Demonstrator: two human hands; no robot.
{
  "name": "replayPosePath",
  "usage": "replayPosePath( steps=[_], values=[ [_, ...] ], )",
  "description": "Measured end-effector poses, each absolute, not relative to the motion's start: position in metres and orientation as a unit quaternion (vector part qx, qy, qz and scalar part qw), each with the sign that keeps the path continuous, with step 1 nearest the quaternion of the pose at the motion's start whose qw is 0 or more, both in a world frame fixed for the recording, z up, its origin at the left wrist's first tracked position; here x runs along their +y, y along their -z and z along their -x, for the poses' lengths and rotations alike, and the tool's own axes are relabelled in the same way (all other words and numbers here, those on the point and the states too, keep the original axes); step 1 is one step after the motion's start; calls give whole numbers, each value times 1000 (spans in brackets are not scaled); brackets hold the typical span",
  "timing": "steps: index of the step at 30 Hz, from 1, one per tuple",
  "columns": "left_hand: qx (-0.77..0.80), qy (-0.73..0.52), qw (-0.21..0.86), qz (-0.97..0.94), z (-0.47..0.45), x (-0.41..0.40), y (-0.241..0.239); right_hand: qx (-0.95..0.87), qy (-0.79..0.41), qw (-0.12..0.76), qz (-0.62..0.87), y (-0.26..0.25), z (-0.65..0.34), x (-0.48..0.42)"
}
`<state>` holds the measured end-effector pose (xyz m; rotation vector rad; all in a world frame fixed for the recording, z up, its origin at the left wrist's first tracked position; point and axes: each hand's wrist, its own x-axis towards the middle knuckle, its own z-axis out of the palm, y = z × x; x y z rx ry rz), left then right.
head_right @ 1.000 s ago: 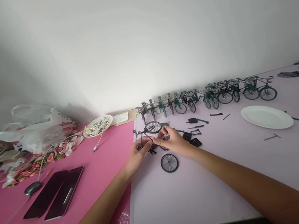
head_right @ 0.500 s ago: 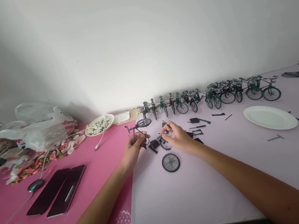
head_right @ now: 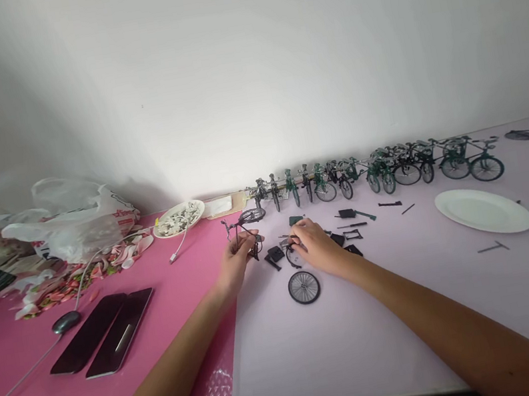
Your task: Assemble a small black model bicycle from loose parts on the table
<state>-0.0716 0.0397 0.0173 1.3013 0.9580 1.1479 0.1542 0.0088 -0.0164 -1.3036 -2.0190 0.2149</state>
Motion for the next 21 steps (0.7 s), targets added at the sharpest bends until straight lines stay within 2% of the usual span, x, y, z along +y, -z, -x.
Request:
replayPosePath(
  steps=[9, 14, 21],
  values=[
    [444, -510, 498, -543, 80, 46, -23, -754, -47, 364, 545, 3, -162, 10],
    [445, -529, 485, -536, 83, 51, -26, -761, -62, 387, 518, 4, -158, 6],
    [448, -547, 467, -532, 88, 57, -32, -824, -83, 355, 434, 0, -121, -11]
  ],
)
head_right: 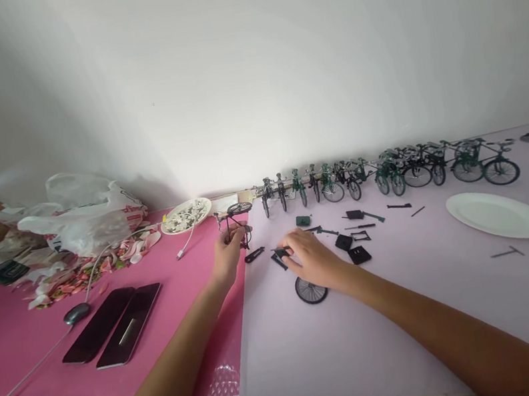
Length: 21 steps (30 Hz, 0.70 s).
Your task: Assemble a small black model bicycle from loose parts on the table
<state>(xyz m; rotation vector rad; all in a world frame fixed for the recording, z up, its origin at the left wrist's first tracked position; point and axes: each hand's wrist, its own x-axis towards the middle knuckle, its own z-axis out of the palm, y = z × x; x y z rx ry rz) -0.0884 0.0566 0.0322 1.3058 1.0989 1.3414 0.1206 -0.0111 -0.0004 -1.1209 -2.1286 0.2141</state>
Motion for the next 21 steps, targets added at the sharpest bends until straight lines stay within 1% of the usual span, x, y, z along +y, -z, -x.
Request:
replayPosePath(
  steps=[3, 8, 13, 16, 18, 21],
  values=[
    [446, -553, 460, -533, 92, 60, -33, -840, -84, 345, 410, -4, -101, -10],
    [451, -561, 448, -530, 97, 67, -30, -872, -48, 280, 399, -10, -70, 12],
    [448, -564, 452, -526, 101, 74, -25, -887, -29, 253, 385, 2, -48, 39],
    [439, -563, 458, -530, 104, 76, -23, -900, 4, 244, 361, 10, -47, 47],
    [436, -560, 467, -528, 105, 77, -23, -904, 13, 256, 342, 11, -52, 47],
    [438, -553, 477, -525, 105, 76, -22, -866, -26, 345, 360, 5, -65, 41]
  ],
)
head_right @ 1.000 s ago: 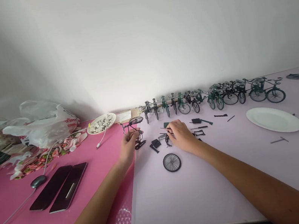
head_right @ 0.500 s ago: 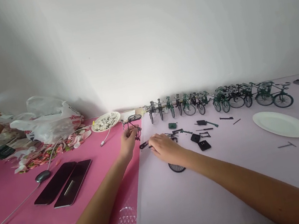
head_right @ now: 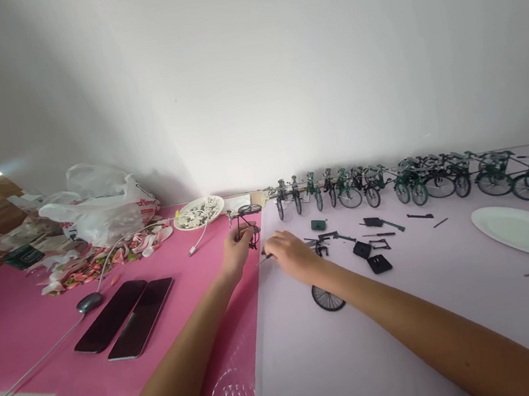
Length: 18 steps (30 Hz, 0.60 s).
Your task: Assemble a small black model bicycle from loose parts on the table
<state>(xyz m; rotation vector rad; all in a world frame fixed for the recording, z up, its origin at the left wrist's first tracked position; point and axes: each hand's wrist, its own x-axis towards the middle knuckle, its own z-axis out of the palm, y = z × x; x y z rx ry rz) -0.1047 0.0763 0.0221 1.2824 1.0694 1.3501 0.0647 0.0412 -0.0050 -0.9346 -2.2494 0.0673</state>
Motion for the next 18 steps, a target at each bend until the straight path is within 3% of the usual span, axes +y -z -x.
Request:
replayPosePath(
  steps=[8, 12, 18],
  values=[
    [408, -523, 498, -559, 81, 63, -13, -663, -245, 533, 465, -5, -105, 10],
    [381, -510, 514, -575, 69, 51, -7, -581, -364, 563, 462, 0, -112, 3],
    [360, -486, 554, -572, 64, 37, -4, -549, -408, 586, 434, 5, -102, 0]
  ],
)
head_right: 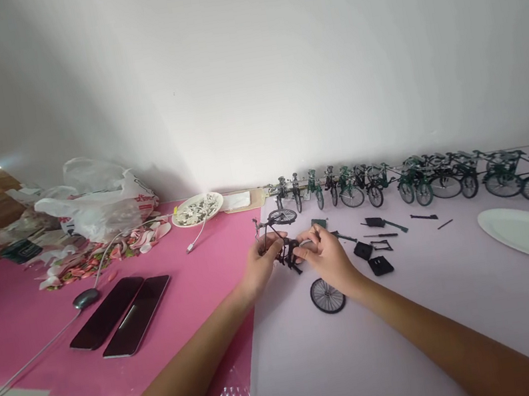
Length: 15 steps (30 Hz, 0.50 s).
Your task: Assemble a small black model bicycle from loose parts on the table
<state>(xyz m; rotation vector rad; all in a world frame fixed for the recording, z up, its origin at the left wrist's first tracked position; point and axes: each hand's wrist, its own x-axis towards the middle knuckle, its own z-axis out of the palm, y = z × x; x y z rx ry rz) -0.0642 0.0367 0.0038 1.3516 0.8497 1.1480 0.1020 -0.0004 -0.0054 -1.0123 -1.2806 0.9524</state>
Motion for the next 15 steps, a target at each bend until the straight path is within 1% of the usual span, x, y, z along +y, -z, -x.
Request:
replayPosePath(
  steps=[3, 6, 8, 12, 15],
  values=[
    [350, -477, 568, -572, 64, 33, -2, -539, -408, 596, 434, 6, -99, -5],
    [342, -468, 584, -569, 63, 31, -2, -544, -397, 588, 448, 5, -98, -9],
    [340, -466, 593, -562, 62, 29, -2, -569, -355, 576, 467, 4, -97, -11],
    [337, -462, 597, -563, 62, 28, -4, -615, -232, 566, 498, 0, -96, -13],
    [335, -459, 588, -576, 63, 27, -6, -625, -189, 573, 495, -3, -96, -12]
  ],
)
